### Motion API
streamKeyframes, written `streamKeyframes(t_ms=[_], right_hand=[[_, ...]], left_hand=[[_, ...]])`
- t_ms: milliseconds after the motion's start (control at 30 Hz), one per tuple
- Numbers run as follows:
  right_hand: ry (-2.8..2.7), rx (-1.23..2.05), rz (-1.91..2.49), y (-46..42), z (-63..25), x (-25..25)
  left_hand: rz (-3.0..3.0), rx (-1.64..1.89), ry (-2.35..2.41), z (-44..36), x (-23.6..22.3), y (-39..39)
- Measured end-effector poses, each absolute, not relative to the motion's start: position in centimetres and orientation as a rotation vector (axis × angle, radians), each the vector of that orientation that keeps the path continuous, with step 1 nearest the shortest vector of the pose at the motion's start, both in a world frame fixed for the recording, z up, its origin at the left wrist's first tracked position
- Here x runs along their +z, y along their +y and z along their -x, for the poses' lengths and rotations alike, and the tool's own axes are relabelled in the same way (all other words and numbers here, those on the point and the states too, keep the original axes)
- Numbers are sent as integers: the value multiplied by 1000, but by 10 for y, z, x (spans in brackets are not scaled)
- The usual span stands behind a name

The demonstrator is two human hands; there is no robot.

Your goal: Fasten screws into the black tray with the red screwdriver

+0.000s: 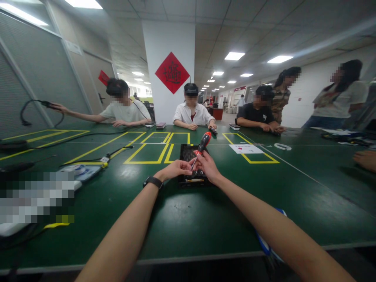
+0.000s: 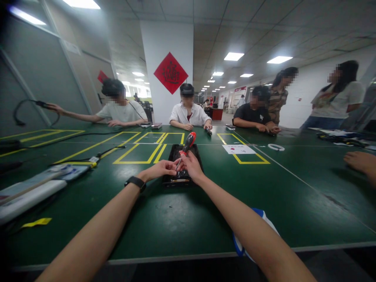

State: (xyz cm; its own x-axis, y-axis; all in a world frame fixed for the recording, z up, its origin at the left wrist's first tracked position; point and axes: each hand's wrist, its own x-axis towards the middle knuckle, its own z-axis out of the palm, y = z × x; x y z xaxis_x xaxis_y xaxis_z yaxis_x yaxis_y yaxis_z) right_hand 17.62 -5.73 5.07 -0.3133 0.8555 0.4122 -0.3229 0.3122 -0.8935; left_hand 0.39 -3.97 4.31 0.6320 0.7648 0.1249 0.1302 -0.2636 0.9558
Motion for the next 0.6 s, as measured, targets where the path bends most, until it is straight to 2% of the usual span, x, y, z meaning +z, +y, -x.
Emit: streamKeyframes(t_ms=[267, 600], right_hand=[[-1422, 1386, 516, -56, -179, 51], [-1427, 1286, 522, -56, -179, 50]], left_hand=[[-1824, 688, 691, -1, 46, -41], [-1727, 787, 689, -3, 44, -41]])
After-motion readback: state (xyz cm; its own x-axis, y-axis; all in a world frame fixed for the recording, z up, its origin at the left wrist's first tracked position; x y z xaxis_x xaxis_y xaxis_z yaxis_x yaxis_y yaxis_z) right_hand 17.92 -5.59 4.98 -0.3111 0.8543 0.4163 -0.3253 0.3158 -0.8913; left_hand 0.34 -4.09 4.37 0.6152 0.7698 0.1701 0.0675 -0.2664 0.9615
